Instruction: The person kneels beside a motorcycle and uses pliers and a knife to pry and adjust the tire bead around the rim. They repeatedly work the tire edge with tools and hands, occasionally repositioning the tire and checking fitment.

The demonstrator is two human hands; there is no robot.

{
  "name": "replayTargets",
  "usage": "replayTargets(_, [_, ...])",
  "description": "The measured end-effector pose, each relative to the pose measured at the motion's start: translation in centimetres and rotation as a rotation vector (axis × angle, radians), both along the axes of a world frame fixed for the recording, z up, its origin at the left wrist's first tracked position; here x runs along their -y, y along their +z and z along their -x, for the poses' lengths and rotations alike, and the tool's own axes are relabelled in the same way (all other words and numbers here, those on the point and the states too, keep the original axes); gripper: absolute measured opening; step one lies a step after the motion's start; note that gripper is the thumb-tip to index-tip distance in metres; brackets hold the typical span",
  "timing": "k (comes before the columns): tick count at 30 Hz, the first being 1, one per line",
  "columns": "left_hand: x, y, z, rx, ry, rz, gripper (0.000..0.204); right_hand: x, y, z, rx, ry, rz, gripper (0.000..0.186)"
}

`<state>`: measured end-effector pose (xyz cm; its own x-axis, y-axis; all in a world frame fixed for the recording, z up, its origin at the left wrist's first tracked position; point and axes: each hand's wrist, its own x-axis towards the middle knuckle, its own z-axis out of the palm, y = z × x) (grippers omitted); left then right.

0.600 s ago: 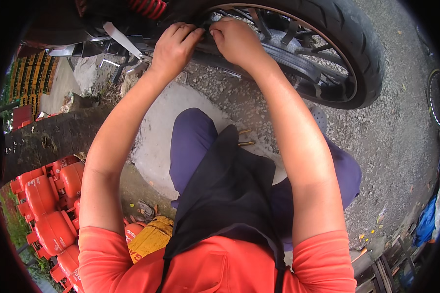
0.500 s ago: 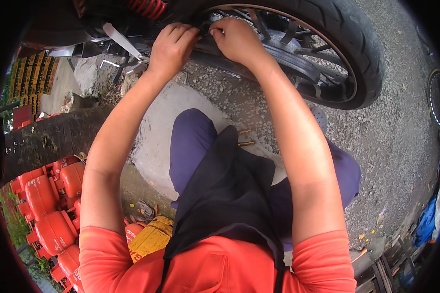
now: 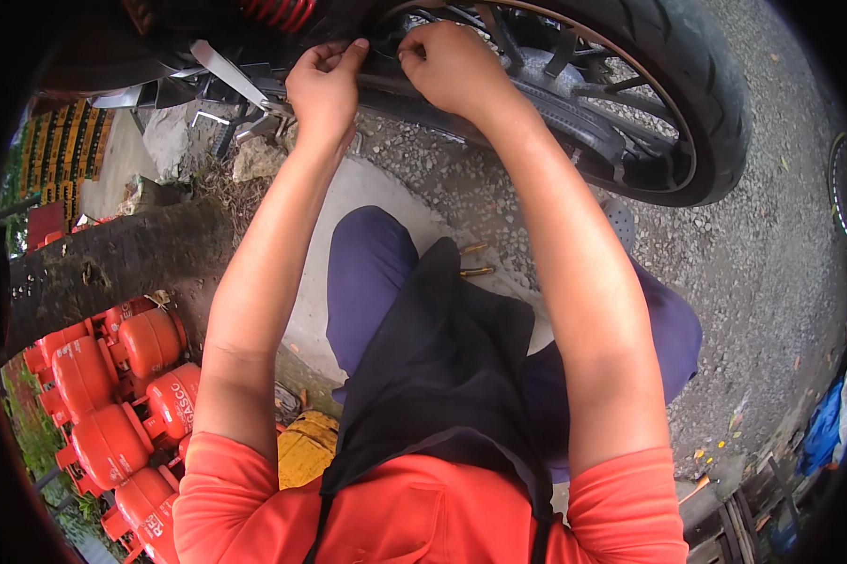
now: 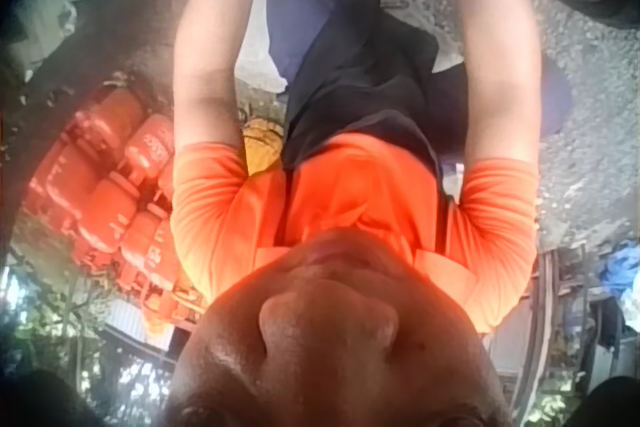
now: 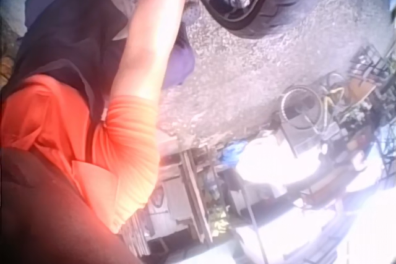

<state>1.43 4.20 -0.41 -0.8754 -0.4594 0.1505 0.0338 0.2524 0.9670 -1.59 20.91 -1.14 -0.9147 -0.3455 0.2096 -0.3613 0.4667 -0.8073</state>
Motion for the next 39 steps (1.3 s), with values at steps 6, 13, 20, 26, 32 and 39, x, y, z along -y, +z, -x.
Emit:
replayTargets(6, [-0.4, 1.0, -0.3, -0.086, 0.019, 0.595, 0.019, -2.4, -0.1, 0.4, 0.036, 0.019, -0.136, 0.046])
replayTargets(13, [0.8, 3.7, 0.2, -0.301, -0.388, 1.219, 0.022, -2.5, 2.5, -2.2, -0.004, -0.012, -0.344, 0.049])
replayTargets(20, [0.7, 3.5, -1.5, -0.107, -0.18, 1.049, 0.035, -2.4, 1.5, -2.3, -0.131, 0.049, -0.397, 0.043])
replayTargets(26, [-1.8, -0.7, -3.3, 0.017, -0.049, 0.661, 0.081, -2.3, 0.7, -2.1, -0.086, 0.058, -0.24, 0.036])
replayTargets(32, [-3.4, -2.3, -1.9, -0.076, 0.118, 0.59, 0.061, -2.4, 1.6, 0.3, -0.011, 0.064, -0.024, 0.032])
replayTargets(39, [-4.3, -2.6, -2.2, -0.122, 0.106, 0.3, 0.043, -1.2, 2.2, -0.8, -0.167, -0.079, -0.093, 0.025])
